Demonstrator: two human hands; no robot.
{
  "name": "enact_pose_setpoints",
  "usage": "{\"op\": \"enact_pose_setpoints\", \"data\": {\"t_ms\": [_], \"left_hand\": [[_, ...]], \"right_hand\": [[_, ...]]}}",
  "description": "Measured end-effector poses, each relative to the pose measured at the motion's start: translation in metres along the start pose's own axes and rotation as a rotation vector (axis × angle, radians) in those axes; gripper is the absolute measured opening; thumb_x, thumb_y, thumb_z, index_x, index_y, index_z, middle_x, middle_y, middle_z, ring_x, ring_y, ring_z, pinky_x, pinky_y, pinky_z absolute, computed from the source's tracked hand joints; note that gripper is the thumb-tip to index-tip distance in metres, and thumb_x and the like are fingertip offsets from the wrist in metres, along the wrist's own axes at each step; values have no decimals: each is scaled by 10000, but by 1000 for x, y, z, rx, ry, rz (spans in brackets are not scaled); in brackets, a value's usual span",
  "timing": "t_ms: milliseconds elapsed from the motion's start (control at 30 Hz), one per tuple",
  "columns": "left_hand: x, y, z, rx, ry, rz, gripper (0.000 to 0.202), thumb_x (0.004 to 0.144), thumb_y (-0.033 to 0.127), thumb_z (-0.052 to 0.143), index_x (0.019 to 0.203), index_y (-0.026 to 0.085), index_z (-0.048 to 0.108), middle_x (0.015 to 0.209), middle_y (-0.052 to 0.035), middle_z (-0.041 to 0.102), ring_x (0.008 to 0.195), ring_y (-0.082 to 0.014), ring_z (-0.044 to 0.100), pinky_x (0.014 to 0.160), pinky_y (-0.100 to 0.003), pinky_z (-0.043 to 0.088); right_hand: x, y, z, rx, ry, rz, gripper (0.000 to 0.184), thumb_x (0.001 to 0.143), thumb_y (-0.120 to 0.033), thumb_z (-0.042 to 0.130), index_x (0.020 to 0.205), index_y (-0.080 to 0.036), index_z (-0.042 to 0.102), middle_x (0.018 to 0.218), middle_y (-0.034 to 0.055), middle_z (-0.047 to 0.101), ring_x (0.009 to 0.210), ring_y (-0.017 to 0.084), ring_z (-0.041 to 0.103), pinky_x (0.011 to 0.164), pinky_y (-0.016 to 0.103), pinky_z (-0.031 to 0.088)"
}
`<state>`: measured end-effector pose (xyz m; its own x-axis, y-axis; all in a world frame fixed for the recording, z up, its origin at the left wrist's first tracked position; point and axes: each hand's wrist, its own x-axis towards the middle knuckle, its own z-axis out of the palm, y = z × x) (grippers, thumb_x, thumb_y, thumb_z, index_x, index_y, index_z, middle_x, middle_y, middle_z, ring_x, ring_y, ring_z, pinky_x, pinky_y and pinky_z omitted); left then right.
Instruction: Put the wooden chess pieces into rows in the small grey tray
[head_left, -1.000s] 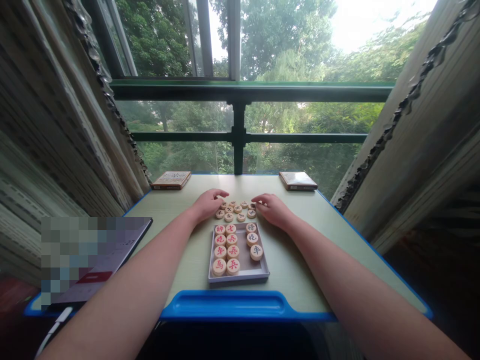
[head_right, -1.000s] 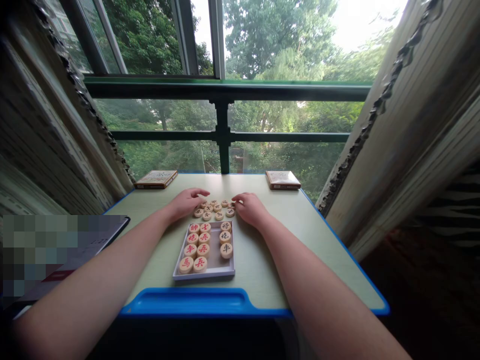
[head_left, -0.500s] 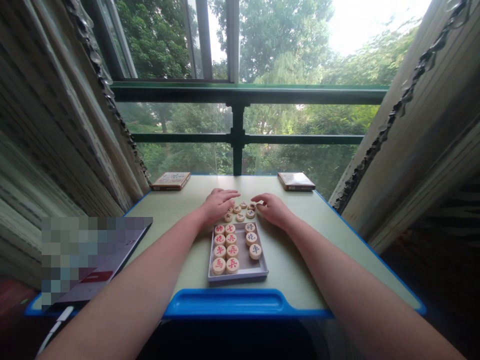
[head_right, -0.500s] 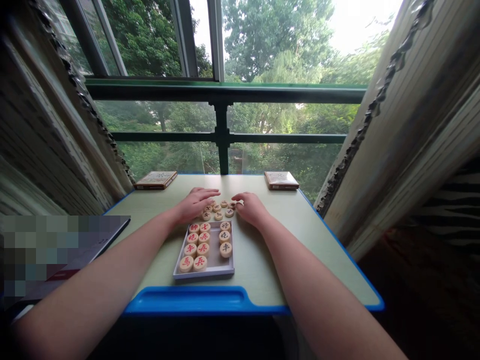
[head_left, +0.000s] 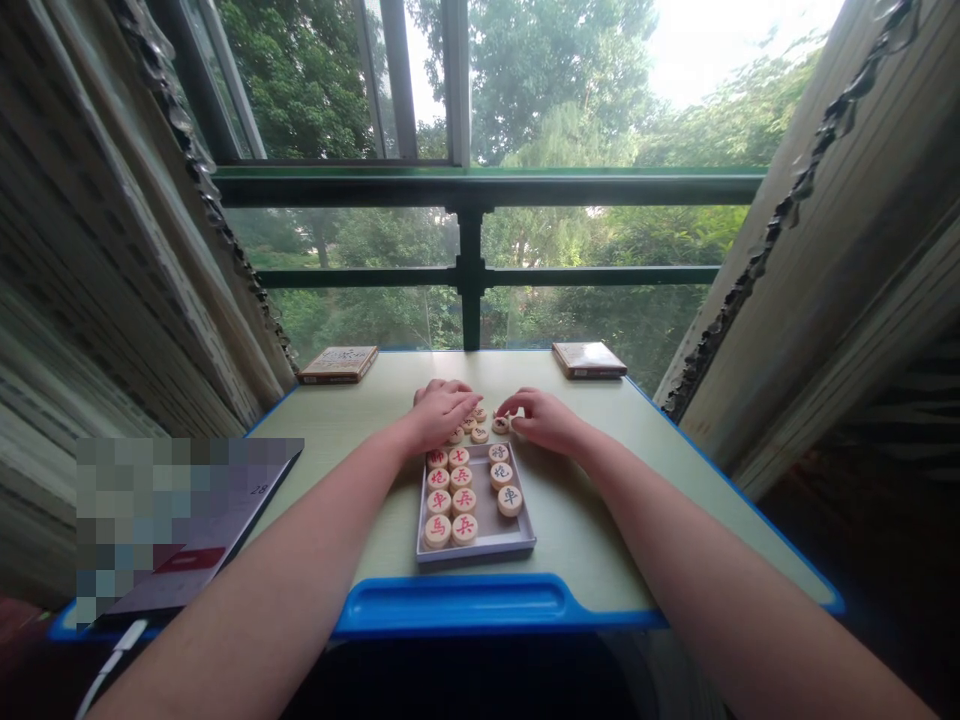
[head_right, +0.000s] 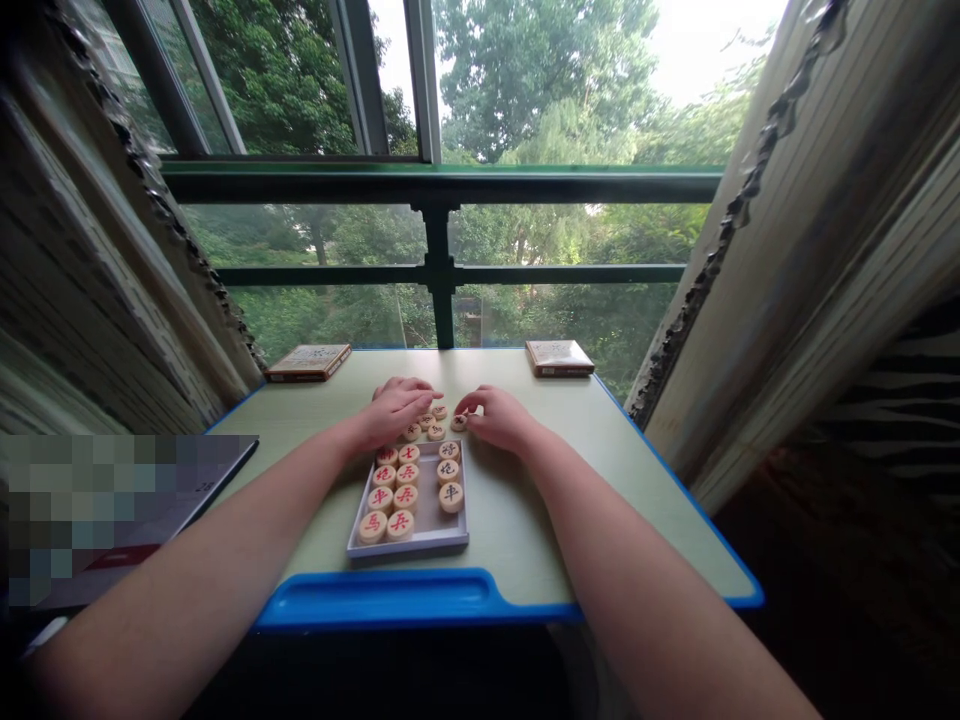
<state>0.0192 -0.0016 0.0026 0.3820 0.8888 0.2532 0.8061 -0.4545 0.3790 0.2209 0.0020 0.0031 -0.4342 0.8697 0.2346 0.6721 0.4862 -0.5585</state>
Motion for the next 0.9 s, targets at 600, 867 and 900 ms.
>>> {"op": "enact_pose_setpoints", "data": {"t_ms": [600,867,900], "left_hand": [[-1,-9,5,64,83,-18,451,881,473,261,1073,298,630,1178,-6,602,1098,-270,397,937,-454,263],[-3,-9,2,91,107,-39,443,879,457,278,1011,265,654,1148,-27,614,1078,-273,400,923,-458,276],[-4,-9,2,94,112,-37,441,879,454,281,1006,260,656,1145,-28,616,1077,-273,400,924,-457,277]], "right_hand": [[11,11,8,23,95,102,202,759,-163,562,886,-181,718,922,54,696,860,158,608,802,243,448],[10,15,7,0,103,128,225,748,-234,590,934,-175,702,975,62,688,878,167,610,817,265,452],[10,14,6,-16,88,124,221,741,-259,603,918,-173,704,956,62,690,860,167,610,798,263,455]]}}
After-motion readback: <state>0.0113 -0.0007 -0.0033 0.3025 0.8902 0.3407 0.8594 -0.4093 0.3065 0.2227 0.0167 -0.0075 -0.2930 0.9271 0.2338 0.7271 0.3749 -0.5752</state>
